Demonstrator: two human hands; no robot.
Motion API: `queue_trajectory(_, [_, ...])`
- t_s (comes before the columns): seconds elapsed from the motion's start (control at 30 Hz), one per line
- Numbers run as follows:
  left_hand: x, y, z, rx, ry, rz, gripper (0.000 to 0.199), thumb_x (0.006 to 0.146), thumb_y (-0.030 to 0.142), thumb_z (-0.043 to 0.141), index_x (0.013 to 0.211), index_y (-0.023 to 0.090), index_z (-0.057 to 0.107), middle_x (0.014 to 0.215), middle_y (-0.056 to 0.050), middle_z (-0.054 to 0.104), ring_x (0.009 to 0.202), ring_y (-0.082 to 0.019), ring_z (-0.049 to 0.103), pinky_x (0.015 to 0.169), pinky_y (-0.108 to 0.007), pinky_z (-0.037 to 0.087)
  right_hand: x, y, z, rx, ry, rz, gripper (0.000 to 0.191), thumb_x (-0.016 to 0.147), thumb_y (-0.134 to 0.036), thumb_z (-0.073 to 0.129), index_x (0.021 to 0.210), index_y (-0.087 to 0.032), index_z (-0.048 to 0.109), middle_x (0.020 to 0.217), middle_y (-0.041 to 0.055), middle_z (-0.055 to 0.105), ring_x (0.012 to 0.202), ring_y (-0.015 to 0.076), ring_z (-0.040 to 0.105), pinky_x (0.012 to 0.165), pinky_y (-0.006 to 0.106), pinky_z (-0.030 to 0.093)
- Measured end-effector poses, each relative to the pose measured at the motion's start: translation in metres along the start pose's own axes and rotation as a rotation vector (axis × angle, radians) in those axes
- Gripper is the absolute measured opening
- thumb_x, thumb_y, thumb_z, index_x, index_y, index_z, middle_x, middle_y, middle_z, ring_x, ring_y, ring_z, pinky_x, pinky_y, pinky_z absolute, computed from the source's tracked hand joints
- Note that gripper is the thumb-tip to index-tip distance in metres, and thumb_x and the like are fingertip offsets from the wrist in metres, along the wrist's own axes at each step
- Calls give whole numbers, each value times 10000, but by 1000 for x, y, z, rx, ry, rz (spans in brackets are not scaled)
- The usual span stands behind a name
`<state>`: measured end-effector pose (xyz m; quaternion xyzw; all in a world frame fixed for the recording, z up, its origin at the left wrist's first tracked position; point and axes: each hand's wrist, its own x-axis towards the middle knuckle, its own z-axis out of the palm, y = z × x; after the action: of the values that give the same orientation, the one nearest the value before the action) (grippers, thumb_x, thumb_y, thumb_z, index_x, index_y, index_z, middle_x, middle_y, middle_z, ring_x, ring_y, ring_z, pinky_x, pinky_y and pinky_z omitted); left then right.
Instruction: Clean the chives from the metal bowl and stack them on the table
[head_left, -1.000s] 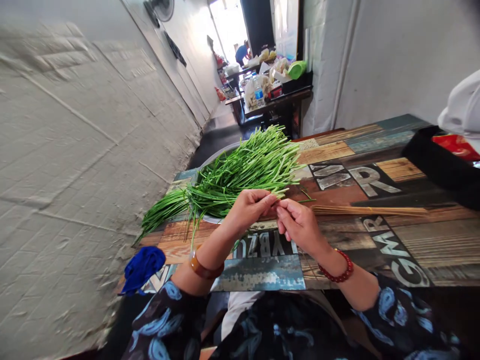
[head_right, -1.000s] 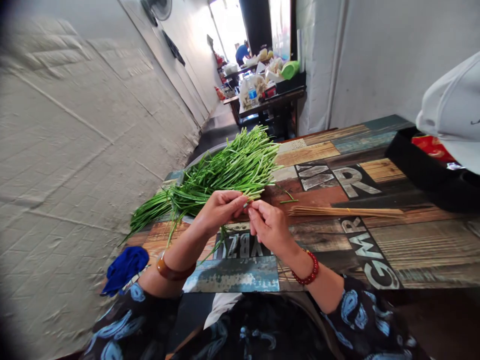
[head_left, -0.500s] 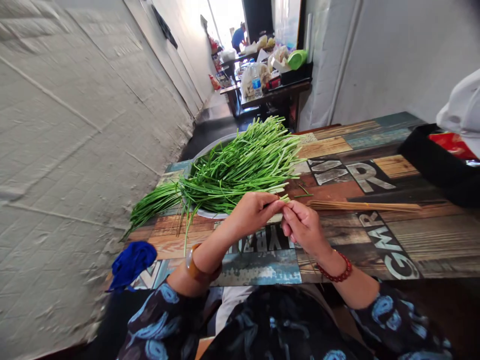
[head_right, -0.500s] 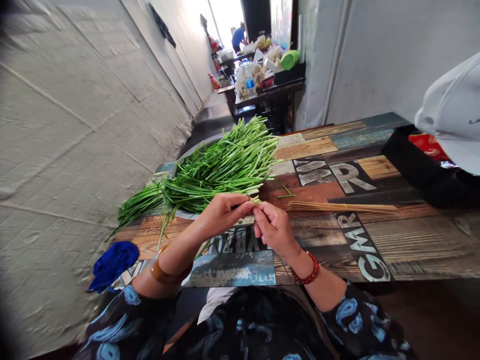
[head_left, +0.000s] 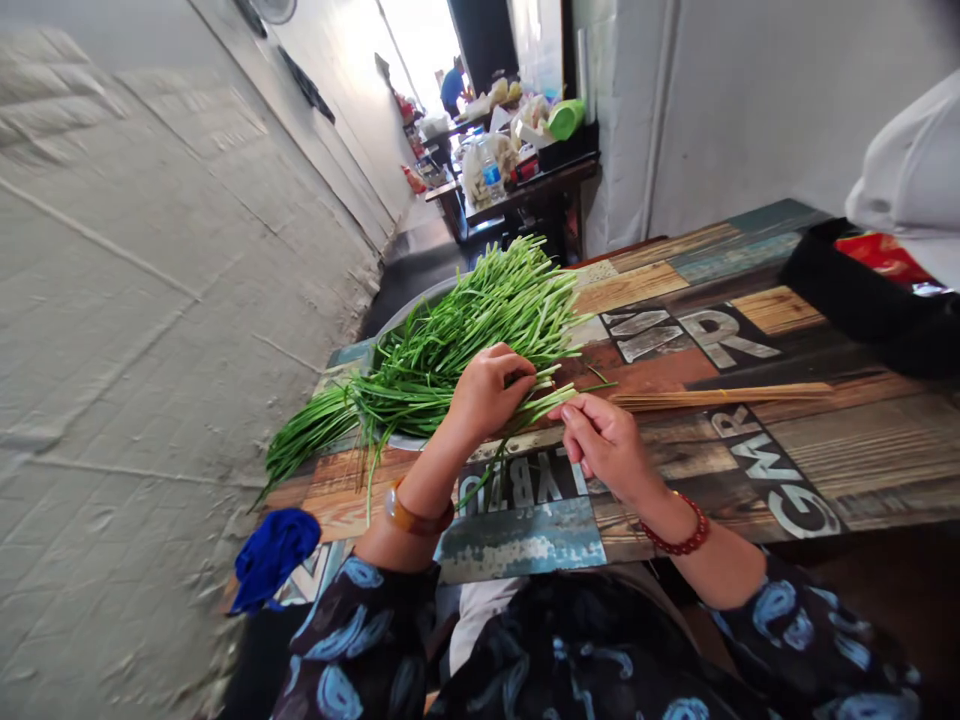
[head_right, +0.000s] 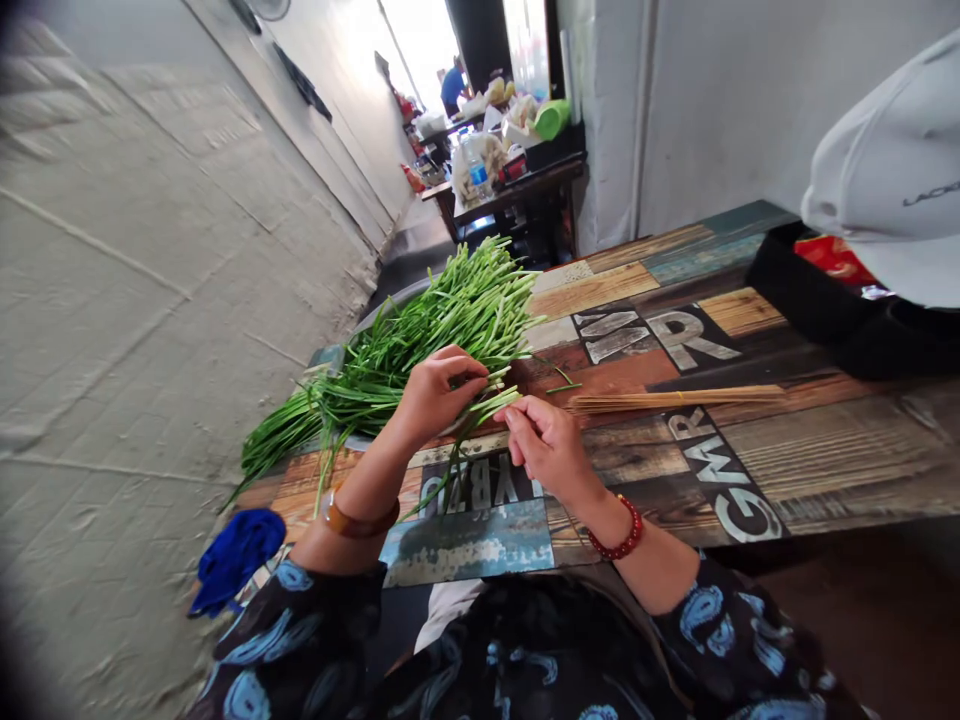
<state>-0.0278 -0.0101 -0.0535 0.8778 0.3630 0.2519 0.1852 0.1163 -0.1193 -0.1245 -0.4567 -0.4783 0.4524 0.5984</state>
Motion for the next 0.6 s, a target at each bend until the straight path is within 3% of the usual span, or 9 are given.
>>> queue_trajectory(0.17, [1,3,-2,-100,37,-17,114,832,171,639,749,159,716,786,-37,667,772,-150,593,758,-283,456,2,-4,0,-8,4,-29,331,970,-430,496,900,-151,659,463,-74,517,322,57,407,351,164,306])
queue_trajectory(0.33, [0,13,-2,-325,39,-158,73,796,228,661,772,161,643,720,5,614,672,-113,535,657,-235,425,2,-6,-2,-1,17,-7,355,970,-461,492,924,-155,666,479,-72,519,331,63,421,352,171,318])
queue_trajectory(0.47, [-2,13,1,-524,-27,-249,191,810,337,675,830,148,664,641,27,569,571,-88,457,561,-220,362,4,-6,-3,-31,18,-22,354,975,-457,490,913,-160,673,478,-69,517,339,65,418,358,173,322])
queue_trajectory(0.6, [-4,9,1,-594,-13,-278,292,837,424,671,830,137,727,605,26,549,546,-80,410,539,-228,335,12,-10,-3,-97,4,-51,332,974,-429,490,906,-163,678,463,-67,513,343,70,425,367,181,329])
